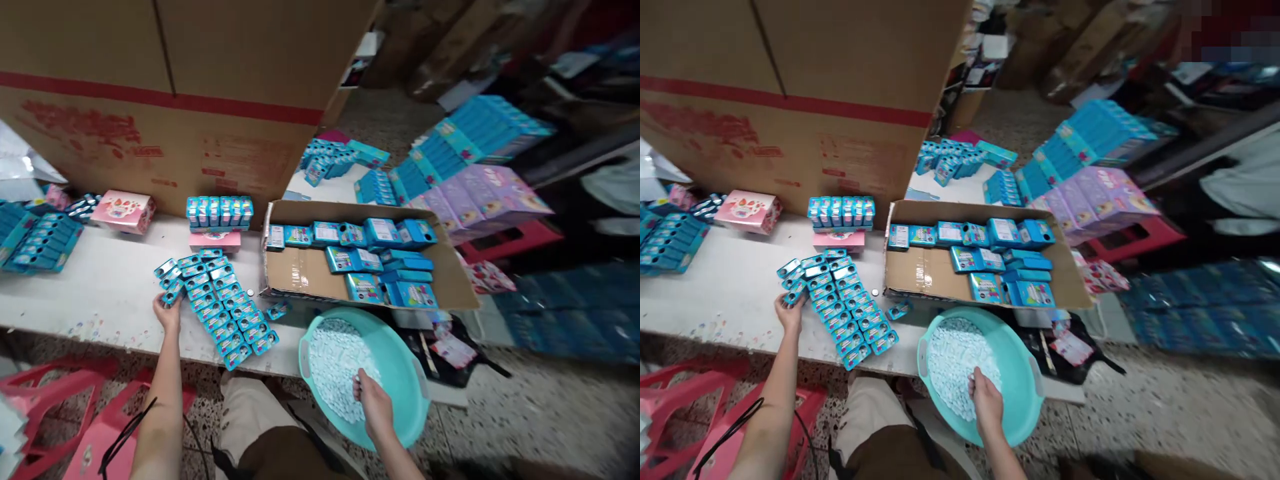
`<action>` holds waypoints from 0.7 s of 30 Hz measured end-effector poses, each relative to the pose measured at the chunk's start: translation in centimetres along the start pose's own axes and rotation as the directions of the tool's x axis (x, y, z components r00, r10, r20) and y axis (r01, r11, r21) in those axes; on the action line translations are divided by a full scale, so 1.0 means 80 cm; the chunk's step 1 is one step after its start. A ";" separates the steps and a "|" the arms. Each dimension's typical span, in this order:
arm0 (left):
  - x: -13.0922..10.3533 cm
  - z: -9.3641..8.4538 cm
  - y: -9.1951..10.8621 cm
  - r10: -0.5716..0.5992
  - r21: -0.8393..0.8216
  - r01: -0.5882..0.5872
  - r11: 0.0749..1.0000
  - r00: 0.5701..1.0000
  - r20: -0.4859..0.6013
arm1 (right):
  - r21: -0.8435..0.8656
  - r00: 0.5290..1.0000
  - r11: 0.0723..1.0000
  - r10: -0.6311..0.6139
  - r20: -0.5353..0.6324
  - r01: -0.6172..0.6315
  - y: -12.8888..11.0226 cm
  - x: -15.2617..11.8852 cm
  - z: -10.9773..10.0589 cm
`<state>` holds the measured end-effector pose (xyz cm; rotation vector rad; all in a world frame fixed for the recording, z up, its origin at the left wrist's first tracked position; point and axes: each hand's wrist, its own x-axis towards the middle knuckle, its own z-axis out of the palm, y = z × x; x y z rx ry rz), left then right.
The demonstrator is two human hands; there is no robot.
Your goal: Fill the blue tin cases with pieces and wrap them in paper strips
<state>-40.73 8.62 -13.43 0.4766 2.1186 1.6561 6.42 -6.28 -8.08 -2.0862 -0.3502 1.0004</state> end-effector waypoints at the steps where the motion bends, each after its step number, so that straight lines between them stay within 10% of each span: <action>1: 0.003 0.005 0.003 -0.003 -0.011 0.004 1.000 1.000 0.021 | 0.013 1.000 1.000 0.006 -0.011 -0.006 0.001 -0.001 0.005; 5: 0.001 0.006 0.025 0.018 0.101 -0.017 0.995 1.000 -0.009 | 0.007 0.999 1.000 -0.018 0.049 0.018 0.009 0.004 0.020; 9: -0.044 0.007 0.074 0.304 0.363 -0.255 0.896 0.949 -0.083 | -0.243 0.964 0.947 -0.157 0.216 0.208 0.021 0.029 0.015; 13: -0.148 0.076 0.156 0.555 0.285 -0.555 0.782 0.827 0.087 | -0.466 0.854 0.771 -0.188 0.486 0.435 0.027 0.063 -0.012; 16: -0.250 0.177 0.207 0.612 0.067 -0.710 0.701 0.647 0.454 | -0.513 0.790 0.677 -0.167 0.590 0.527 0.022 0.091 -0.037; 21: -0.430 0.359 0.230 0.430 -0.132 -0.839 0.528 0.130 0.894 | -0.535 0.740 0.566 -0.220 0.636 0.627 0.004 0.131 -0.069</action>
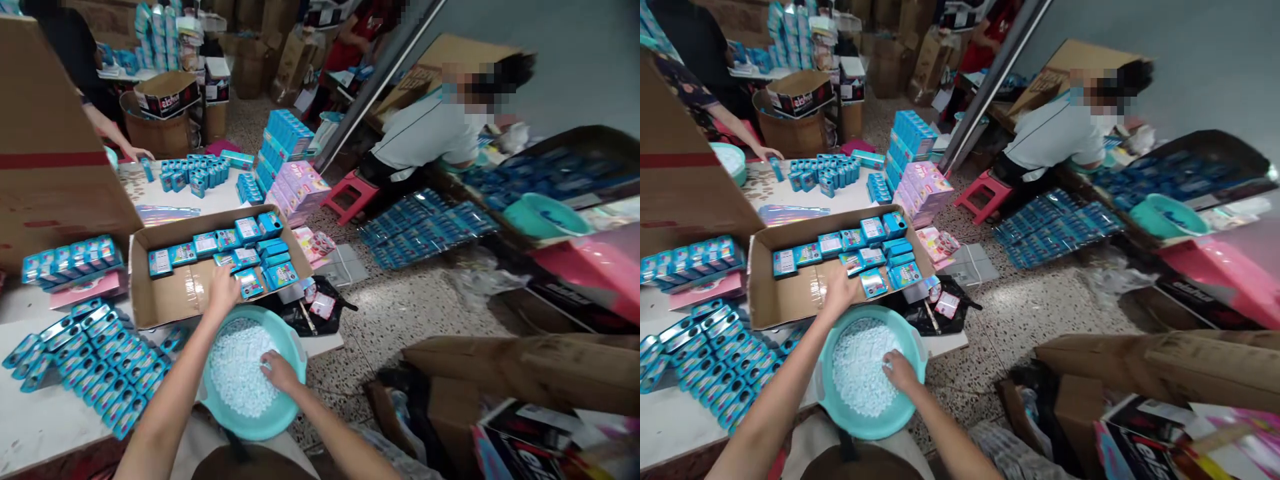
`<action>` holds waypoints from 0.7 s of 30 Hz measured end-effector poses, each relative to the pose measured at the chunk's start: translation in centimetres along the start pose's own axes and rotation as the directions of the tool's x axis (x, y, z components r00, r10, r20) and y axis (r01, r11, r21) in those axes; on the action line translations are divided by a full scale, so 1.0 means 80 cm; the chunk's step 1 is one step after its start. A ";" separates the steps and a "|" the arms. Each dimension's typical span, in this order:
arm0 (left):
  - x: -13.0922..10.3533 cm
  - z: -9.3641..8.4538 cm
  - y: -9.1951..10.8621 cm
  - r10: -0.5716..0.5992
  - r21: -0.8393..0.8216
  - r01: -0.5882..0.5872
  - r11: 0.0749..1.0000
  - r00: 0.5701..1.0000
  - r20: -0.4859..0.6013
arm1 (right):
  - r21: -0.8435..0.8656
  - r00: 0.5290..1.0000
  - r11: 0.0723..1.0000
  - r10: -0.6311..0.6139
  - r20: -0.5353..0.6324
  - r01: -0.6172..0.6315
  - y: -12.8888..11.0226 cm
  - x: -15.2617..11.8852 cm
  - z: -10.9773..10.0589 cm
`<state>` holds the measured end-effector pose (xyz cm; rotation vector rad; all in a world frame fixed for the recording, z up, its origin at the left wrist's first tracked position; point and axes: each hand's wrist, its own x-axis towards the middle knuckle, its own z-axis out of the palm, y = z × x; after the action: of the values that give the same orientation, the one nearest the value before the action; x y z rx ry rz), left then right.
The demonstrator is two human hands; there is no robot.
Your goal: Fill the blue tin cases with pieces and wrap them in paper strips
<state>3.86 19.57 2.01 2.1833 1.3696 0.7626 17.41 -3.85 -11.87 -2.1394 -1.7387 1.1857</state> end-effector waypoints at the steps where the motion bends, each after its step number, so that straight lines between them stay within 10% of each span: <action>1: 0.021 0.032 0.022 0.032 0.057 -0.039 0.998 0.993 0.116 | -0.033 1.000 0.999 -0.023 -0.001 0.023 0.003 0.002 -0.007; 8: 0.091 0.175 0.100 0.092 0.270 -0.310 0.912 0.794 0.601 | -0.213 0.999 0.977 0.001 -0.038 -0.009 -0.001 0.009 -0.032; 21: 0.100 0.199 0.130 0.045 0.341 -0.387 0.857 0.715 0.698 | -0.212 1.000 0.977 0.003 0.019 0.001 0.001 0.025 -0.040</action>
<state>24.13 21.29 -1.60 2.6358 0.9566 -0.3647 19.58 -0.96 -10.69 -2.2500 -1.9531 1.0673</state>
